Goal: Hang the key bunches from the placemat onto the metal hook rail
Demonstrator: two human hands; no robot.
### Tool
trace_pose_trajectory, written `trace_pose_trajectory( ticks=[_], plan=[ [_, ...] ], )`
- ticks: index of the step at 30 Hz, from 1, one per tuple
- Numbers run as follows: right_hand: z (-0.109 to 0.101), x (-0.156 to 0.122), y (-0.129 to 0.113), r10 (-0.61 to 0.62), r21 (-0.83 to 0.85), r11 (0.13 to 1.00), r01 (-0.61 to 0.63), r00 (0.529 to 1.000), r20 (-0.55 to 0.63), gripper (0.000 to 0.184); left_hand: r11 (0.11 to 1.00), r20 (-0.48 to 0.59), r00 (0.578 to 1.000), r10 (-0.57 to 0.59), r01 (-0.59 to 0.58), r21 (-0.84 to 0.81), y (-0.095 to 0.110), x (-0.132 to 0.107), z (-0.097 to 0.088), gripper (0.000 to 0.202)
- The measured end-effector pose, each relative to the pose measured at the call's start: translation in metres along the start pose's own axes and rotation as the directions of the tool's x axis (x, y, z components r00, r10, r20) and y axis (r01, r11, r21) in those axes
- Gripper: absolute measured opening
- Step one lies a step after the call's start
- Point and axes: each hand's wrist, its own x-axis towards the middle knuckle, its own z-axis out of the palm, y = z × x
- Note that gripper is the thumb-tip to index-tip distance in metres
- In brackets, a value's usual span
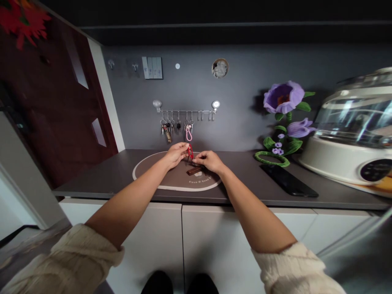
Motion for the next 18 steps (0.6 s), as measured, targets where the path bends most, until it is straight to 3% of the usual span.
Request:
trace_pose_trajectory(
  ticks=[8, 18],
  plan=[
    [0.0029, 0.0008, -0.0017, -0.109, -0.112, 0.988, 0.106, 0.994, -0.024, 0.031, 0.997, 0.021, 1.000, 0.002, 0.000, -0.075, 0.0029, -0.0006, 0.0025, 0.018],
    [0.0020, 0.0018, -0.0044, -0.050, -0.047, 0.998, 0.046, 0.995, -0.090, 0.031, 0.989, 0.005, 1.000, 0.010, -0.009, -0.149, 0.0078, -0.0005, -0.0002, 0.018]
  ],
)
